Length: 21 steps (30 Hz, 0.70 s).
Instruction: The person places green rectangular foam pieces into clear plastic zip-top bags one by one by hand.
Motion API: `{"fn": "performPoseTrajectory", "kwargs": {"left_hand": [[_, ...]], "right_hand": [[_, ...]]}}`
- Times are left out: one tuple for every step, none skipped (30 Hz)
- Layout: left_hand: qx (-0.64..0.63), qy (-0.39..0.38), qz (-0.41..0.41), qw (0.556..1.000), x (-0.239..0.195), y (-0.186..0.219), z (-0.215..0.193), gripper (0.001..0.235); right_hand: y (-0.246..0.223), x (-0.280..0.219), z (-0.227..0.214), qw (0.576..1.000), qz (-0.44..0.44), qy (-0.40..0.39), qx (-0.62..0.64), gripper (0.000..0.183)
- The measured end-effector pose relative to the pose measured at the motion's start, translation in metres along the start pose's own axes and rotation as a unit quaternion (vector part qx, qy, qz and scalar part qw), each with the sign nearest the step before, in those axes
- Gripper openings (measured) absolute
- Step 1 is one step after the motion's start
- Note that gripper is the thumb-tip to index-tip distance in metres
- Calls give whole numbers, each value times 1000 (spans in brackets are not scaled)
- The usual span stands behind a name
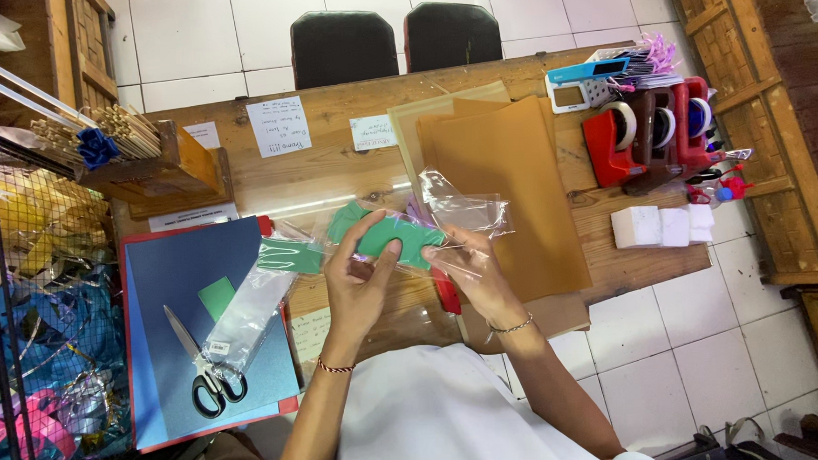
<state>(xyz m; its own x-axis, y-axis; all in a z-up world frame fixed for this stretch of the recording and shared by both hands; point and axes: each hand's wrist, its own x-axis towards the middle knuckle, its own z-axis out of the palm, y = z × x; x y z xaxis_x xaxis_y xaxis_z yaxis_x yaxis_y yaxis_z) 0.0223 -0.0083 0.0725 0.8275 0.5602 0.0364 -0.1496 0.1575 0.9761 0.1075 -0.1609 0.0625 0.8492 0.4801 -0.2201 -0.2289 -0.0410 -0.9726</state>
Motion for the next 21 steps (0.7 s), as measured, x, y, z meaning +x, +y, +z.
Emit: {"fn": "performPoseTrajectory", "kwargs": {"left_hand": [[0, 1, 1, 1000, -2, -7, 1, 47], [-14, 0, -6, 1000, -5, -14, 2, 46], [-28, -1, -14, 1000, -8, -22, 2, 44], [-28, -1, -15, 999, -10, -22, 4, 44], [-31, -7, -18, 999, -10, -22, 6, 42], [-35, -13, -20, 999, -11, -22, 7, 40], [-35, -13, -21, 999, -12, -23, 8, 40], [-40, -22, -26, 999, -13, -23, 9, 38], [-44, -30, -30, 998, -13, -23, 10, 35], [-43, -29, -30, 998, -12, -25, 7, 35], [-24, -36, -26, 999, -13, -29, 6, 34], [-5, -42, -22, 999, -13, -32, 5, 32], [-5, -42, -23, 999, -11, -29, 4, 32], [11, -53, -16, 998, -9, -27, 3, 31], [27, -64, -8, 998, -7, -25, 2, 30], [27, -63, -8, 998, -6, -22, 2, 30], [26, -63, -15, 998, -6, -19, 3, 26], [24, -63, -22, 998, -5, -16, 4, 24], [25, -63, -22, 997, -5, -15, 4, 24], [29, -58, -29, 997, -6, -15, 3, 24], [34, -51, -36, 997, -7, -14, 3, 25]], "right_hand": [[2, -2, 0, 1000, -1, -1, 0, 16], [5, -3, 1, 999, 23, -3, 36, 18], [8, -6, 0, 996, 48, -3, 71, 20], [19, -4, -3, 996, 49, -3, 70, 20], [30, -2, -6, 999, 16, 6, 50, 17], [40, 1, -9, 999, -17, 14, 30, 18], [39, 0, -7, 999, -16, 15, 30, 18], [37, -1, -5, 999, -2, 26, 47, 20], [36, 0, -2, 997, 11, 35, 65, 23], [26, -3, 1, 997, 12, 34, 65, 23], [17, -7, 3, 995, 22, 31, 94, 19], [7, -11, 5, 991, 33, 28, 123, 19], [12, -9, 4, 991, 34, 28, 123, 19], [16, -8, 2, 993, 35, 38, 108, 17], [20, -5, 0, 994, 36, 48, 92, 15], [30, -4, -2, 994, 36, 48, 92, 15], [40, -3, -4, 993, 27, 59, 97, 16], [49, -1, -7, 992, 18, 70, 101, 18], [42, -4, -7, 992, 18, 70, 102, 18], [35, -6, -7, 994, 26, 61, 92, 18], [27, -8, -6, 995, 34, 51, 82, 22]]}}
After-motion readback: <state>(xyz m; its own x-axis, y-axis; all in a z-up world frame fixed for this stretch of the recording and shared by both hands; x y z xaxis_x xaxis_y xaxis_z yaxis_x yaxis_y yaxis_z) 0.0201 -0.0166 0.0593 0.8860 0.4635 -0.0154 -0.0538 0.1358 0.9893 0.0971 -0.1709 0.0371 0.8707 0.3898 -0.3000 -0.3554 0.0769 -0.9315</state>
